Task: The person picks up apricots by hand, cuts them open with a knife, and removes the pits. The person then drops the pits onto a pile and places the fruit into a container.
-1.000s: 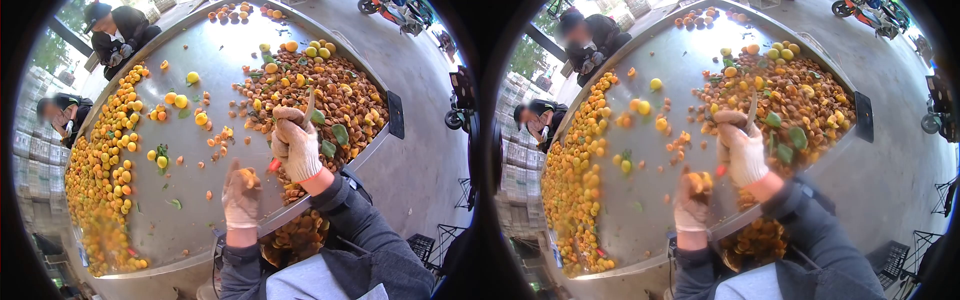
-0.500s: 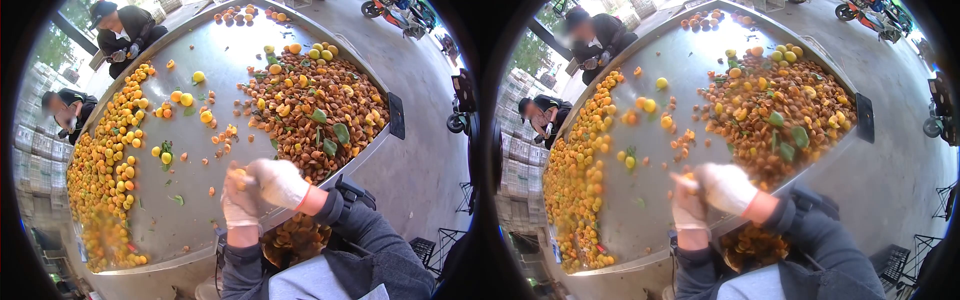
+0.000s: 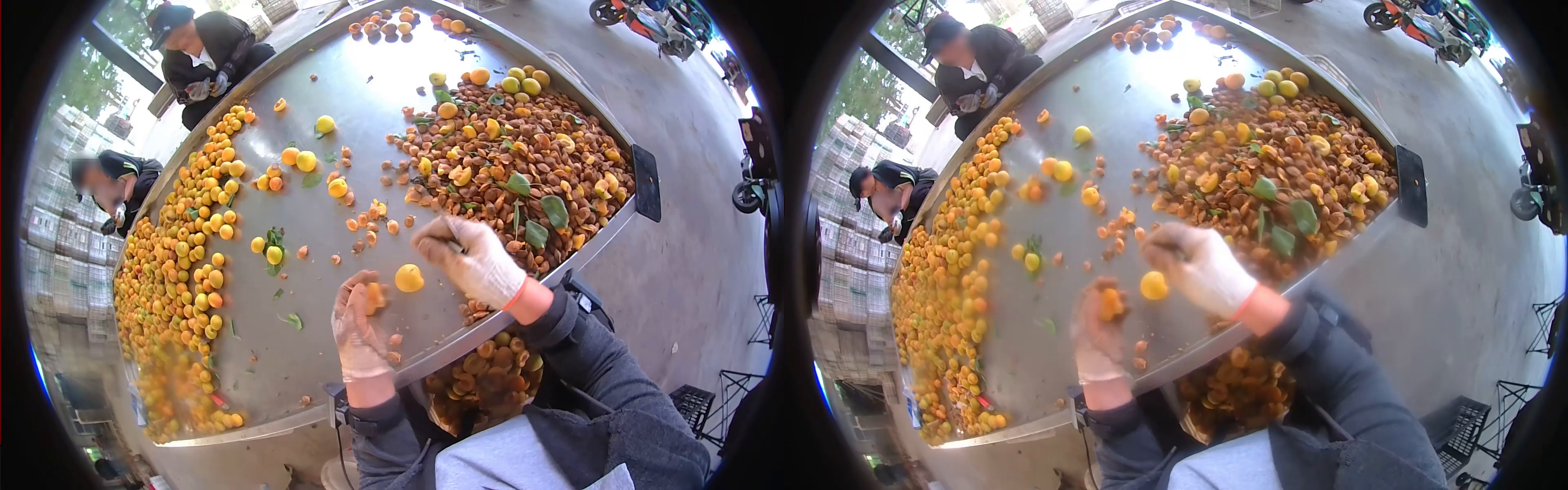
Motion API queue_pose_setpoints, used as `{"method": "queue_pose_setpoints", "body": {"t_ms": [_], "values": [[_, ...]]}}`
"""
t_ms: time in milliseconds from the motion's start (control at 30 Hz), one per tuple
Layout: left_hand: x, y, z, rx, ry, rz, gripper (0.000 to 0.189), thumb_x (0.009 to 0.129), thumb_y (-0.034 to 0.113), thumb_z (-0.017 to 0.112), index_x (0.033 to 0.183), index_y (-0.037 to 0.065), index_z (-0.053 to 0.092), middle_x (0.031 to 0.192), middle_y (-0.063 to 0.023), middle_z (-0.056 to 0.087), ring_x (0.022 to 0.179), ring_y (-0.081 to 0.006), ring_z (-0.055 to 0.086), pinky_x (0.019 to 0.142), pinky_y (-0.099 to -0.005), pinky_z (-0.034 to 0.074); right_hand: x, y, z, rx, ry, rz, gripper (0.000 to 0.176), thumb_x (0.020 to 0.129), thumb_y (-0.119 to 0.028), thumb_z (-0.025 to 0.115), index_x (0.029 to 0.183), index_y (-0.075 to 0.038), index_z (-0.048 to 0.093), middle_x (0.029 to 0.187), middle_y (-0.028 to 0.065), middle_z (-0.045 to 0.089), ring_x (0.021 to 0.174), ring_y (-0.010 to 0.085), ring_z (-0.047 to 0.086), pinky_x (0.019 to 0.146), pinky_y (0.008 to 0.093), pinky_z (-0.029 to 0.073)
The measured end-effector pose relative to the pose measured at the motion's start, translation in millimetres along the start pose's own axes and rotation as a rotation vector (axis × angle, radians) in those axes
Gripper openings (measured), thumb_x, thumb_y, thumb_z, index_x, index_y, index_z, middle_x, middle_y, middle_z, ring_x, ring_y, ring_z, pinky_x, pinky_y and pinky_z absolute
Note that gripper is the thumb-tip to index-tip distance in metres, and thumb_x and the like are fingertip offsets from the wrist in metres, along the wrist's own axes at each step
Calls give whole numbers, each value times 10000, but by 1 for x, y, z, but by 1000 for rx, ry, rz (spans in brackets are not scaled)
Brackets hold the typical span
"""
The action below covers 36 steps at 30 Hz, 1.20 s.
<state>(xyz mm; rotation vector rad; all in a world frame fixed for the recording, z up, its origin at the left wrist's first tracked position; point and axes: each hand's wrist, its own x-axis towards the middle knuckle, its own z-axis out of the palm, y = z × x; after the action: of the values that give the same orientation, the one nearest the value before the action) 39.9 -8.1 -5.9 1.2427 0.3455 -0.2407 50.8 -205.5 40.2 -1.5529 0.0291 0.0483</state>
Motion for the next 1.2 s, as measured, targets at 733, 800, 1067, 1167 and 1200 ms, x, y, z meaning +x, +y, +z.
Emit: {"method": "queue_pose_setpoints", "body": {"t_ms": [733,800,1067,1167,1200], "values": [[-5,43,19,617,-257,324,553,849,175,683,1347,31,490,1307,-133,553,1190,-253,539,960,-330,468,23,-23,-35,321,188,112,199,928,-169,604,1030,2,618,706,42,598,403,63,442,362,209,334],[75,48,3,645,50,307,503,905,179,594,1368,32,464,1334,-148,535,1214,-292,526,967,-340,467,20,-28,-40,354,148,189,196,928,-171,602,1026,-2,616,658,21,562,398,62,420,363,208,308],[213,37,31,1638,298,410,525,841,236,628,1337,118,504,1292,-146,552,1183,-320,524,989,-397,439,26,-13,-44,896,179,356,254,959,-249,503,1134,-71,545,623,-63,359,419,55,317,371,217,222],[201,39,38,1769,341,402,483,871,215,631,1335,145,513,1202,-109,585,1050,-244,596,882,-347,501,19,-5,-32,555,-31,577,216,911,-142,563,1108,-58,539,593,-52,384,405,52,326,366,229,241],[182,43,42,1274,186,248,453,894,198,624,1330,135,519,1148,-85,590,985,-202,608,827,-324,517,15,-16,-27,465,6,527,219,874,-68,592,1085,-48,540,580,-43,421,399,56,350,370,233,260]]}}
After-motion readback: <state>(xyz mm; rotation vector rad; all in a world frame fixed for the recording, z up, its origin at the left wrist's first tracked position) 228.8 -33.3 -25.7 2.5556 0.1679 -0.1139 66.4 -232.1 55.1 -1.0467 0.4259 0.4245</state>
